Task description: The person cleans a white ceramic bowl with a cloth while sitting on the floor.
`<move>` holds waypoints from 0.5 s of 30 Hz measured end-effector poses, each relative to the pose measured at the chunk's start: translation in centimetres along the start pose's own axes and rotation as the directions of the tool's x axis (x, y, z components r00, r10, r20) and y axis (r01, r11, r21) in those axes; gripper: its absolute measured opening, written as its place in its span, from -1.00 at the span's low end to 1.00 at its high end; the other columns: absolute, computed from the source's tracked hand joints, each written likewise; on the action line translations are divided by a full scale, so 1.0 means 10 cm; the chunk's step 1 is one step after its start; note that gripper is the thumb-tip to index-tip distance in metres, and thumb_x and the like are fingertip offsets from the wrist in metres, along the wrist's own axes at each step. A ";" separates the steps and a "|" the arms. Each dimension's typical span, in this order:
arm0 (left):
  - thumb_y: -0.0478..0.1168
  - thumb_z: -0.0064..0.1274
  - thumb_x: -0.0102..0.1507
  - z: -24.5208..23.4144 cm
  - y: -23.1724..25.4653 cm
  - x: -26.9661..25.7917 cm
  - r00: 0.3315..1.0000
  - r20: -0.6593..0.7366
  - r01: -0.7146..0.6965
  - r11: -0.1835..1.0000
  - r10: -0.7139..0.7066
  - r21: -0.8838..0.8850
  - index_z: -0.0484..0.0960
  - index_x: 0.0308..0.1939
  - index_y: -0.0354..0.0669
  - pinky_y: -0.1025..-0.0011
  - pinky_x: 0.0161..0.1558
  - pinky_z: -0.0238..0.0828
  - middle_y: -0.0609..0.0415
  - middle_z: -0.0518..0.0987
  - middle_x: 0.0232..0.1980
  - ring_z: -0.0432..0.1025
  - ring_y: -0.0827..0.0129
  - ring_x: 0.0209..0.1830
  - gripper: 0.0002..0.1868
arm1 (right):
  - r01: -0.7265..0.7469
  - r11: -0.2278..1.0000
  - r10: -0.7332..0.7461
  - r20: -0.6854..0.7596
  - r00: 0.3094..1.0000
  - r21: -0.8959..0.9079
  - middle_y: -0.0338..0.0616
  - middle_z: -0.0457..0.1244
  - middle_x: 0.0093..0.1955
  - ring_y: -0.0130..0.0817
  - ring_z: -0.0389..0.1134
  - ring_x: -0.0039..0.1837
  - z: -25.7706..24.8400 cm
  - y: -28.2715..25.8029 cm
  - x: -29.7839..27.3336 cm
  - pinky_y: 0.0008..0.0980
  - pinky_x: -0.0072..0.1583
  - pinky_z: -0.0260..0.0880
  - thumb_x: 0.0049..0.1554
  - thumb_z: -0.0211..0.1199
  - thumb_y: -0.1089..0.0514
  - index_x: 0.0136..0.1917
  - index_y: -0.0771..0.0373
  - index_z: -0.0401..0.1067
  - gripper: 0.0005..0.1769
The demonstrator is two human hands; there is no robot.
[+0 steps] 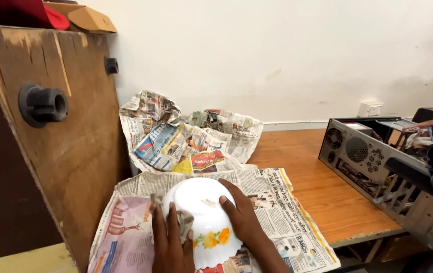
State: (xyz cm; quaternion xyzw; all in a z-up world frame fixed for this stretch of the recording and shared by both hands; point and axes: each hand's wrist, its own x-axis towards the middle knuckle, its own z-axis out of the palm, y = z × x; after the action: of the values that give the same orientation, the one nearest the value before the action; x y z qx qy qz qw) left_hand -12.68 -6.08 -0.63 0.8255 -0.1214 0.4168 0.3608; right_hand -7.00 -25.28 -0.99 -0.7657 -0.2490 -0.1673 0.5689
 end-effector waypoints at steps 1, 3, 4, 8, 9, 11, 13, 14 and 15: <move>-0.18 -0.09 0.33 0.01 0.00 0.04 0.999 0.030 0.012 1.000 -0.012 -0.005 0.19 0.48 -0.27 0.06 0.42 0.06 -0.35 0.03 0.59 -0.02 -0.25 0.59 -0.37 | 0.004 1.000 -0.005 -0.015 1.000 -0.021 0.11 0.32 0.37 -0.09 0.31 0.42 0.00 0.02 0.01 -0.21 0.42 0.19 0.22 0.07 -0.17 0.44 0.28 0.31 -0.33; -0.16 -0.11 0.34 0.03 -0.01 0.03 0.996 0.073 0.041 0.999 -0.041 -0.009 0.16 0.49 -0.27 0.07 0.42 0.06 -0.34 0.02 0.59 -0.02 -0.25 0.59 -0.36 | -0.012 0.999 0.011 -0.023 1.000 -0.043 0.12 0.30 0.39 -0.09 0.29 0.45 -0.01 0.07 -0.02 -0.21 0.43 0.18 0.22 0.07 -0.18 0.44 0.28 0.30 -0.33; -0.14 -0.13 0.36 0.02 -0.03 0.00 0.992 0.106 0.070 0.998 -0.069 -0.006 0.13 0.51 -0.26 0.08 0.42 0.05 -0.34 0.01 0.59 -0.03 -0.25 0.59 -0.34 | 0.003 0.996 -0.008 -0.049 0.999 -0.085 0.14 0.27 0.41 -0.06 0.27 0.46 0.00 0.08 -0.02 -0.19 0.43 0.16 0.23 0.08 -0.18 0.45 0.29 0.30 -0.33; -0.13 -0.16 0.38 -0.06 0.00 0.09 0.965 0.197 0.179 0.984 -0.175 -0.006 0.06 0.54 -0.24 0.11 0.41 0.05 -0.33 -0.04 0.61 -0.03 -0.20 0.57 -0.33 | 0.009 0.994 -0.016 -0.058 0.998 -0.113 0.14 0.27 0.41 -0.04 0.28 0.44 0.02 -0.03 0.00 -0.18 0.42 0.19 0.21 0.06 -0.19 0.46 0.28 0.28 -0.30; -0.13 -0.16 0.38 -0.08 0.02 0.03 0.963 0.198 0.184 0.983 -0.180 -0.002 0.06 0.54 -0.24 0.11 0.41 0.05 -0.33 -0.04 0.61 -0.03 -0.20 0.57 -0.33 | 0.005 0.994 -0.012 -0.055 0.998 -0.110 0.14 0.27 0.41 -0.04 0.28 0.44 0.03 -0.01 0.00 -0.18 0.42 0.19 0.21 0.06 -0.19 0.46 0.28 0.28 -0.30; -0.08 -0.24 0.39 -0.09 0.09 -0.08 0.925 0.144 0.364 0.929 -0.353 -0.064 0.02 0.59 -0.16 0.11 0.35 0.18 -0.29 -0.06 0.63 0.03 -0.18 0.55 -0.31 | 0.009 0.993 -0.015 -0.050 0.999 -0.121 0.15 0.26 0.41 -0.04 0.28 0.45 0.01 0.00 0.00 -0.19 0.43 0.18 0.22 0.03 -0.21 0.44 0.30 0.28 -0.30; -0.07 -0.24 0.39 -0.01 -0.03 -0.16 0.924 0.159 0.361 0.930 -0.349 -0.059 0.03 0.58 -0.17 0.11 0.35 0.17 -0.29 -0.04 0.62 0.03 -0.18 0.55 -0.31 | 0.013 0.991 -0.020 -0.056 0.998 -0.131 0.16 0.25 0.42 -0.03 0.27 0.46 0.00 0.05 -0.01 -0.18 0.44 0.16 0.23 0.03 -0.22 0.44 0.32 0.27 -0.29; -0.07 -0.24 0.39 0.02 -0.10 -0.18 0.924 0.166 0.358 0.932 -0.346 -0.053 0.04 0.58 -0.18 0.10 0.36 0.16 -0.29 -0.03 0.62 0.02 -0.18 0.55 -0.31 | 0.025 0.990 -0.033 -0.056 0.998 -0.138 0.16 0.24 0.43 -0.03 0.25 0.47 0.00 0.07 0.01 -0.18 0.45 0.15 0.24 0.02 -0.23 0.44 0.33 0.27 -0.28; -0.07 -0.24 0.39 0.05 -0.17 -0.23 0.925 0.165 0.354 0.934 -0.341 -0.054 0.04 0.58 -0.18 0.10 0.36 0.16 -0.29 -0.03 0.62 0.02 -0.18 0.55 -0.31 | 0.028 0.990 -0.036 -0.059 0.998 -0.139 0.16 0.24 0.43 -0.03 0.25 0.47 -0.01 0.06 -0.02 -0.18 0.45 0.15 0.24 0.02 -0.23 0.44 0.33 0.27 -0.28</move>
State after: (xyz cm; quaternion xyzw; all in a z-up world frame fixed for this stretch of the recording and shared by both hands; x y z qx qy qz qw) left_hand -12.97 -5.50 -3.47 0.8476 -0.0175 0.2762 0.4527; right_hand -6.76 -25.54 -1.55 -0.7936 -0.2315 -0.2167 0.5193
